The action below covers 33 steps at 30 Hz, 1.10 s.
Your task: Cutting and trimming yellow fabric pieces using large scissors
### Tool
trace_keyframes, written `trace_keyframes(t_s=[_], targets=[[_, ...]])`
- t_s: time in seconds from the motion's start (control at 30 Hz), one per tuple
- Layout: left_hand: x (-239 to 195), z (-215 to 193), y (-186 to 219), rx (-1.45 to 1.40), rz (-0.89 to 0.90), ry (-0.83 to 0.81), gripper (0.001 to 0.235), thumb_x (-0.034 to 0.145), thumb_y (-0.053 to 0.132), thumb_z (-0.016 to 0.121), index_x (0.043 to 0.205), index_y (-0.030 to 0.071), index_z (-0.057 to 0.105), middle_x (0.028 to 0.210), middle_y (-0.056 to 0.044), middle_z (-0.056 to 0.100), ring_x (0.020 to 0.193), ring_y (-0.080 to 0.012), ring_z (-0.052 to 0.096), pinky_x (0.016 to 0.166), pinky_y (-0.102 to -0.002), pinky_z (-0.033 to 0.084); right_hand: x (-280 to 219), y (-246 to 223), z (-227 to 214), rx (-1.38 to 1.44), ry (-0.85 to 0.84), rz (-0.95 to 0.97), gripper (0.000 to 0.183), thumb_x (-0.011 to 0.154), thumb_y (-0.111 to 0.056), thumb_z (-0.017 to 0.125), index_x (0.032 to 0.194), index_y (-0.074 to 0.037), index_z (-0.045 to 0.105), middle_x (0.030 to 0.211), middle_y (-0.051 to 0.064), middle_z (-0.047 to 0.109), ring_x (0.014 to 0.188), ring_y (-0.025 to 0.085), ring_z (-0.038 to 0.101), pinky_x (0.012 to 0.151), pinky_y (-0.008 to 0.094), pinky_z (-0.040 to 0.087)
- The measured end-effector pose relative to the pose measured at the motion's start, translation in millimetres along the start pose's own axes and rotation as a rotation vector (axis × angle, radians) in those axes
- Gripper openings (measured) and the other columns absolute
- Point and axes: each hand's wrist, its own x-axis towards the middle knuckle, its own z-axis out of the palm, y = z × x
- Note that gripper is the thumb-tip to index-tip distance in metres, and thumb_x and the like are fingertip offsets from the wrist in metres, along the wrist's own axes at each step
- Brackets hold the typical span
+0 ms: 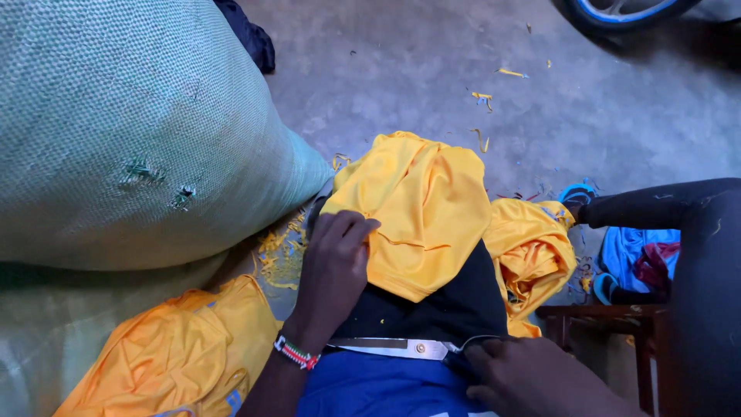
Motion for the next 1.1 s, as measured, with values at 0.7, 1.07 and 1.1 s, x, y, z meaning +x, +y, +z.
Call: trace_keyframes(t_s=[0.7,1.07,1.1], targets=[[154.3,-41.9,3.4,-0.189,-0.137,-0.488,0.025,0.094,0.025,0.061,0.081,0.011,0.078,0.065,0.003,0.061,0.062,-0.0081,0.05,0.055,-0.032,0.038,21.5,112.3,-141.2,0.383,1.616,0.132,0.021,0.085,0.005,0.067,0.103,-0.005,0.073,0.097,0.006,0.071,0.086,0.014,0.065,0.077,0.029,0.053],[181.8,-28.8,19.3,-1.454,-0.478,-0.002,0.029,0.09,0.023,0.066,0.069,0.006,0.056,0.06,-0.007,0.059,0.051,-0.0167,0.058,0.047,-0.033,0.046,130.5,8.6,-87.8,0.673,0.956,0.063,0.081,0.064,-0.047,0.086,0.133,-0.018,0.055,0.125,0.007,0.072,0.11,0.026,0.068,0.091,0.036,0.049],[189.2,-32.3,10.9,-1.62,-0.469,0.109,0.023,0.088,0.017,0.068,0.075,-0.001,0.062,0.065,-0.017,0.068,0.056,-0.0288,0.069,0.055,-0.044,0.06,140.4,11.1,-86.1,0.801,0.945,0.007,0.076,0.07,-0.028,0.087,0.137,-0.02,0.051,0.126,0.005,0.073,0.108,0.019,0.071,0.091,0.03,0.051]])
